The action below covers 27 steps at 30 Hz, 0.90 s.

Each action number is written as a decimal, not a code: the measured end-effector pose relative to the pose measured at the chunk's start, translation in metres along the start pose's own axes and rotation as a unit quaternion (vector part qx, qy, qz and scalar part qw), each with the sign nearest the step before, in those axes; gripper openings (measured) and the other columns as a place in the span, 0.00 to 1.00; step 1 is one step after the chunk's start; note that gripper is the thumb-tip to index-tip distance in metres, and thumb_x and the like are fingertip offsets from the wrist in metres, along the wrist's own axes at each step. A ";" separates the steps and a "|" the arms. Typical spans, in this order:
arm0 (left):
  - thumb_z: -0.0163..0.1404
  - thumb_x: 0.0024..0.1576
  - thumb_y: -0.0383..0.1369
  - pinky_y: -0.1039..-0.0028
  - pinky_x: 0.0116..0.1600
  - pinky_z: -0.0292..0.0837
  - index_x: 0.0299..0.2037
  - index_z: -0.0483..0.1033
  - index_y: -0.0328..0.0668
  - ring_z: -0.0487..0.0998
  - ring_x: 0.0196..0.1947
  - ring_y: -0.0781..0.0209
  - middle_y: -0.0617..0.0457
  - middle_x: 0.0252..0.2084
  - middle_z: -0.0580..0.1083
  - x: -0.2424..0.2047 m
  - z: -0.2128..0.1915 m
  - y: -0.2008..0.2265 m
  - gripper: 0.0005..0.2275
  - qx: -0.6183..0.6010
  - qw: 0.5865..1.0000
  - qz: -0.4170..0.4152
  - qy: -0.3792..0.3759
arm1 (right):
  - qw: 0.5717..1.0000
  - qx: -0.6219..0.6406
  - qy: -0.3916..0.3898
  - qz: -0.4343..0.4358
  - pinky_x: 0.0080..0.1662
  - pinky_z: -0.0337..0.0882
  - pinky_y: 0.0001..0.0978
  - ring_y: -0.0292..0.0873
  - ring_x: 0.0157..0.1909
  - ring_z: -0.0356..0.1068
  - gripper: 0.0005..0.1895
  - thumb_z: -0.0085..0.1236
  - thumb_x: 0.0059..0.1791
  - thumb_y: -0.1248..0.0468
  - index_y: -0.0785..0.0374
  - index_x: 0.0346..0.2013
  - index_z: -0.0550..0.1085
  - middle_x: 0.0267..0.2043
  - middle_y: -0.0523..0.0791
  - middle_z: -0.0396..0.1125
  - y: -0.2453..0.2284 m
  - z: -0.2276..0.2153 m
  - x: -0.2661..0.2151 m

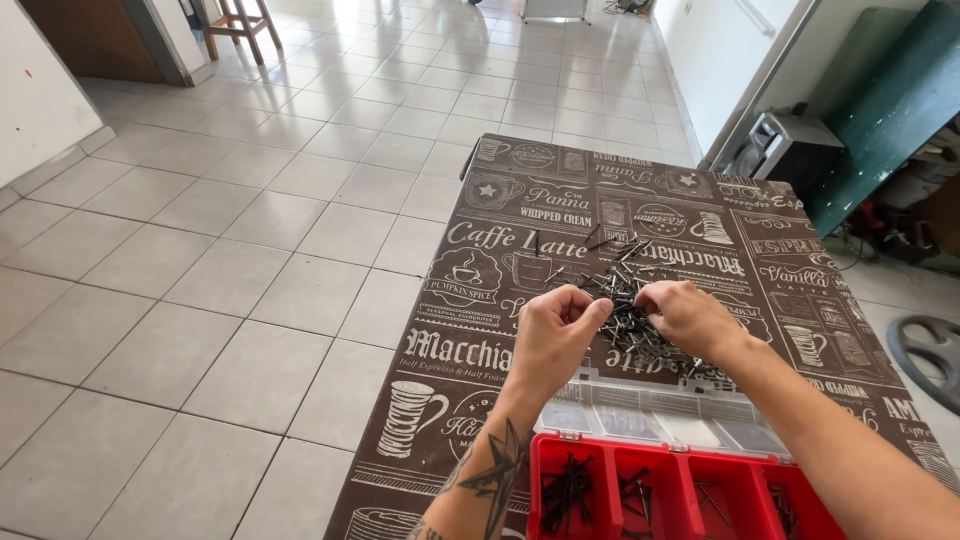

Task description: The person sorts a mixed pile of screws, bolts, and washers on a table into compartments of a red plastic organizer. They pick up individual fasteners, examine them, and place them into the appropriate sections of the organizer.

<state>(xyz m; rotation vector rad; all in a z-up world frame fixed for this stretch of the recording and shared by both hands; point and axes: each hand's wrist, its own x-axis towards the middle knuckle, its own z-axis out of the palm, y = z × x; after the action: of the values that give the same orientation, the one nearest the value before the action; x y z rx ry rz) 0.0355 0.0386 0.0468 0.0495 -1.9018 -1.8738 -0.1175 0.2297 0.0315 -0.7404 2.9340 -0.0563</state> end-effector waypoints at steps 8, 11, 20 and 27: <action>0.59 0.53 0.37 0.76 0.28 0.65 0.27 0.81 0.44 0.68 0.19 0.70 0.57 0.15 0.71 -0.002 0.001 0.001 0.07 0.009 0.999 -0.024 -0.030 | 0.936 0.325 0.131 0.032 0.46 0.74 0.37 0.45 0.35 0.77 0.11 0.60 0.47 0.70 0.60 0.43 0.84 0.28 0.51 0.79 -0.024 -0.053 -0.067; 0.56 0.60 0.37 0.77 0.30 0.61 0.29 0.78 0.43 0.63 0.25 0.71 0.60 0.25 0.69 -0.007 -0.008 0.039 0.10 0.090 0.980 -0.077 -0.157 | 0.904 0.408 0.101 0.076 0.41 0.80 0.30 0.47 0.35 0.80 0.09 0.61 0.48 0.75 0.71 0.42 0.83 0.36 0.55 0.82 -0.020 -0.063 -0.103; 0.58 0.53 0.36 0.77 0.47 0.75 0.45 0.83 0.51 0.77 0.37 0.69 0.54 0.39 0.83 -0.025 0.013 0.066 0.10 0.111 0.932 -0.102 -0.331 | 0.839 0.505 0.178 0.096 0.42 0.81 0.32 0.45 0.34 0.82 0.08 0.68 0.40 0.77 0.72 0.32 0.86 0.32 0.53 0.84 -0.024 -0.051 -0.185; 0.62 0.54 0.31 0.81 0.34 0.66 0.37 0.84 0.49 0.74 0.30 0.76 0.62 0.31 0.81 -0.026 0.023 0.048 0.03 0.072 0.935 -0.017 -0.346 | 0.901 0.364 0.230 -0.061 0.45 0.75 0.22 0.31 0.36 0.80 0.06 0.68 0.41 0.65 0.57 0.32 0.84 0.34 0.39 0.81 -0.013 -0.027 -0.191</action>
<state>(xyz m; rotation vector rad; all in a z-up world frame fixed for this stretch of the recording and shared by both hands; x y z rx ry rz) 0.0652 0.0725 0.0859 -0.6103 -2.4975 -1.9216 0.0523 0.3093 0.0782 -0.8419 2.8659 -1.4217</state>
